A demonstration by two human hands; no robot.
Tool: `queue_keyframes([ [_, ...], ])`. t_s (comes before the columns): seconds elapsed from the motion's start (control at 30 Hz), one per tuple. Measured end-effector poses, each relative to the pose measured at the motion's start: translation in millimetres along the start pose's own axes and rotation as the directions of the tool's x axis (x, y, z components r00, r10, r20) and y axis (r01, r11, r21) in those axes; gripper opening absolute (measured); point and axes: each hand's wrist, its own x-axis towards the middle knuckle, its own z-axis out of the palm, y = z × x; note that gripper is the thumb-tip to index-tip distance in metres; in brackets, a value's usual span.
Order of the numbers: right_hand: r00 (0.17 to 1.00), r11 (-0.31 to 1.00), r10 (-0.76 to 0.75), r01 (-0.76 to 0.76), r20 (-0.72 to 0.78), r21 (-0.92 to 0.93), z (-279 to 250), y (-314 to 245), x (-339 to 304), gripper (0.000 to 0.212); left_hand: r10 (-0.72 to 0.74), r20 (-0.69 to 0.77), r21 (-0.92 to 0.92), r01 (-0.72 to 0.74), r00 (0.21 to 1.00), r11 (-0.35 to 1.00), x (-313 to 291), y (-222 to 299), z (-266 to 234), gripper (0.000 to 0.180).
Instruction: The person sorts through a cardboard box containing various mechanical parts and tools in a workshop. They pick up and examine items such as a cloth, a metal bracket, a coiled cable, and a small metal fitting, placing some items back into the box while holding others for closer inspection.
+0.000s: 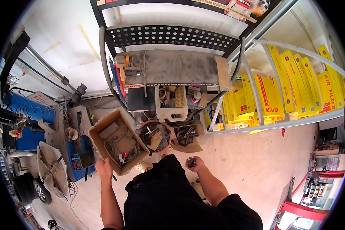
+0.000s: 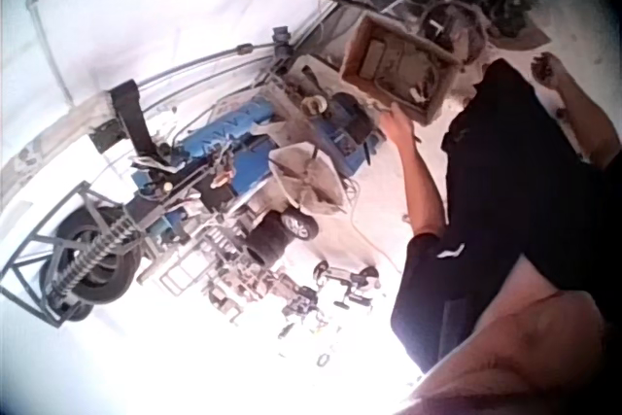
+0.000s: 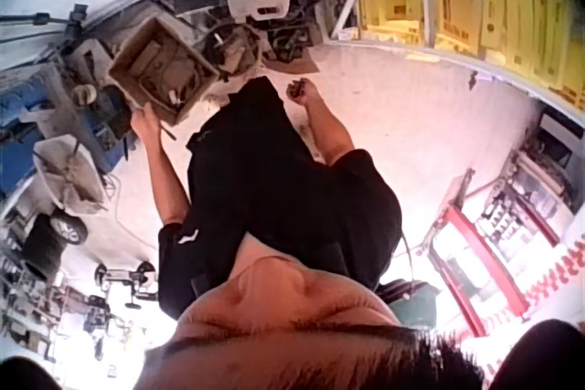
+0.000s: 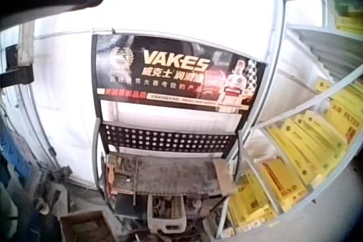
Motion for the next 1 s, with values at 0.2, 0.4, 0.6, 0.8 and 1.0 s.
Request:
queue_keyframes([
  [0.2,0.961,0.965,-0.257,0.262,-0.104,0.029,72,-95,11,0.052,-0.014,-0.034,-0.023,0.013,0.999,1.000,-5,8,-8,0.041],
  [0.4,0.868,0.896,-0.430,0.375,-0.248,-0.239,150,-113,-1,0.057,-0.024,-0.041,-0.119,0.019,0.999,0.993,-2,3,-13,0.040],
  [0.6,0.712,0.587,-0.701,0.600,0.029,-0.544,178,-41,-17,0.030,-0.008,-0.059,-0.010,0.007,0.998,1.000,-13,-1,-15,0.042],
  [0.8,0.026,-0.239,-0.598,0.948,0.801,-0.210,235,50,-139,0.018,0.048,-0.088,-0.145,-0.060,0.995,0.988,-19,20,-28,0.037],
  [1.0,-0.048,-0.244,0.276,0.963,0.960,0.119,293,130,-222,0.012,0.122,-0.077,-0.102,-0.129,0.990,0.986,-26,36,-41,0.033],
])
